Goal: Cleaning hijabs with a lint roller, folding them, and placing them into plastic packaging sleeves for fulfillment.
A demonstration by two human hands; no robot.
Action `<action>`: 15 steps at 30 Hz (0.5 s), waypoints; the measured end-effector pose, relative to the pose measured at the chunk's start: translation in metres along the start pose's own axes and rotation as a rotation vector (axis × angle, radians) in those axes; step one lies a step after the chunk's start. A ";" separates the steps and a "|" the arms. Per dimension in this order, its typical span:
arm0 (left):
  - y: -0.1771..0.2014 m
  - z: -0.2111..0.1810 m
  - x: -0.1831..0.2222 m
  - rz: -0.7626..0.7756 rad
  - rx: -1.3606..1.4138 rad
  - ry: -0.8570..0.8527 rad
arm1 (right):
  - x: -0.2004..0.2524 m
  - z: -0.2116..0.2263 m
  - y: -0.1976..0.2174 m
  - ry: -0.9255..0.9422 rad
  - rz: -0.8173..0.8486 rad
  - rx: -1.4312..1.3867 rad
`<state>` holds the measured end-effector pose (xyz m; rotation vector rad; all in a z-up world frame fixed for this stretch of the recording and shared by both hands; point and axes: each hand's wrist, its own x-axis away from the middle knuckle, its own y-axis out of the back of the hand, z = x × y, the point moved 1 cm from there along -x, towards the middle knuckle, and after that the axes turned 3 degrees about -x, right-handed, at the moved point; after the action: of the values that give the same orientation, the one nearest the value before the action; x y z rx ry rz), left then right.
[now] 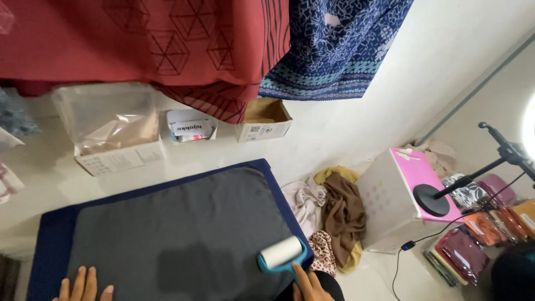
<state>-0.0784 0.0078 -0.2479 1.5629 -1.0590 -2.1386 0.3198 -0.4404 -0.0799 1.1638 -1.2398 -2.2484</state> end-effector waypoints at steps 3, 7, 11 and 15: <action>0.024 -0.003 -0.006 0.061 -0.085 0.018 | 0.005 -0.014 0.005 -0.108 0.159 0.112; 0.042 -0.006 -0.018 0.037 -0.025 0.017 | -0.082 0.028 0.014 -0.053 0.263 0.048; 0.059 -0.008 -0.027 0.161 0.025 0.011 | -0.187 0.052 -0.033 0.050 0.187 -0.103; 0.064 -0.006 -0.031 0.627 0.086 0.111 | -0.280 0.070 -0.079 0.113 0.147 -0.223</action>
<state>-0.0726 -0.0192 -0.1822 1.1532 -1.3888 -1.5823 0.4455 -0.1870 0.0170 1.0633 -0.9697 -2.1177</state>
